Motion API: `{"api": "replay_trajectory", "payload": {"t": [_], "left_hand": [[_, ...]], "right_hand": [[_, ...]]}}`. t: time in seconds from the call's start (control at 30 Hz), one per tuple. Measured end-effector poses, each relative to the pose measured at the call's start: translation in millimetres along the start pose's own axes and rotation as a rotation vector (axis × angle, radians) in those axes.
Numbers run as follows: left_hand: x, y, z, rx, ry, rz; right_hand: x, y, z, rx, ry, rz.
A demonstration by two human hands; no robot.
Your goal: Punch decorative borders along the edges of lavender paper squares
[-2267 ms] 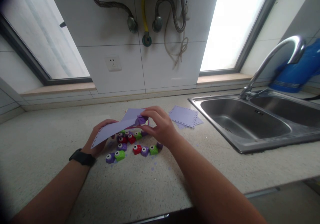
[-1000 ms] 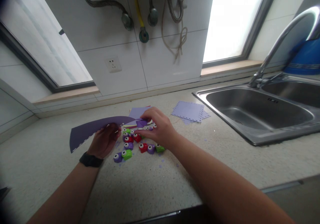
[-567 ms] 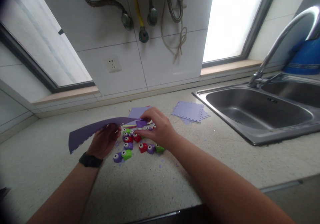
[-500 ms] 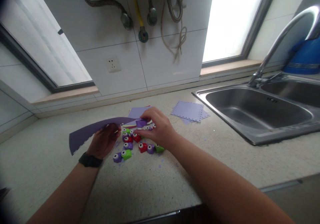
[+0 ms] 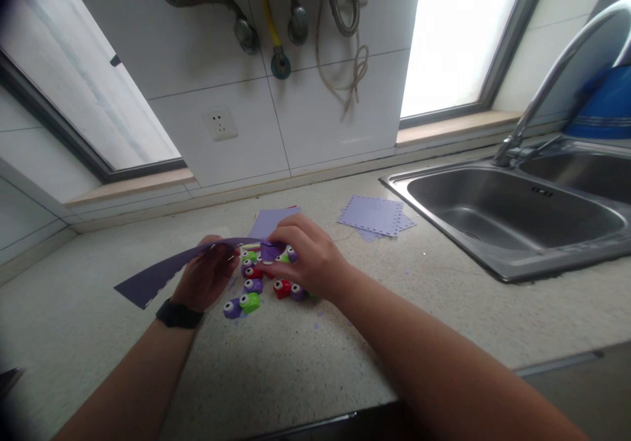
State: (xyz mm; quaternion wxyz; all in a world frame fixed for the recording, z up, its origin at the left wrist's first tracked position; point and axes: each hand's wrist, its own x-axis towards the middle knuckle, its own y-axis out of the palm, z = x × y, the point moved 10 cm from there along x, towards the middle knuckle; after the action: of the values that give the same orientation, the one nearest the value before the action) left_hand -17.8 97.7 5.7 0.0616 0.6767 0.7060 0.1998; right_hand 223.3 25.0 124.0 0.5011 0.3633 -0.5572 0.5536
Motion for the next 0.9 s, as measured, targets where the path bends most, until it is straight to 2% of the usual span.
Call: {"api": "replay_trajectory", "payload": {"t": [0.43, 0.9], "left_hand": [[-1.1, -1.7, -3.4, 0.071, 0.019, -0.022], [-0.6, -0.3, -2.4, 0.026, 0.005, -0.029]], "right_hand": [[0.4, 1.5, 0.5, -0.004, 0.01, 0.02], [-0.5, 3.7, -1.6, -0.006, 0.009, 0.038]]}}
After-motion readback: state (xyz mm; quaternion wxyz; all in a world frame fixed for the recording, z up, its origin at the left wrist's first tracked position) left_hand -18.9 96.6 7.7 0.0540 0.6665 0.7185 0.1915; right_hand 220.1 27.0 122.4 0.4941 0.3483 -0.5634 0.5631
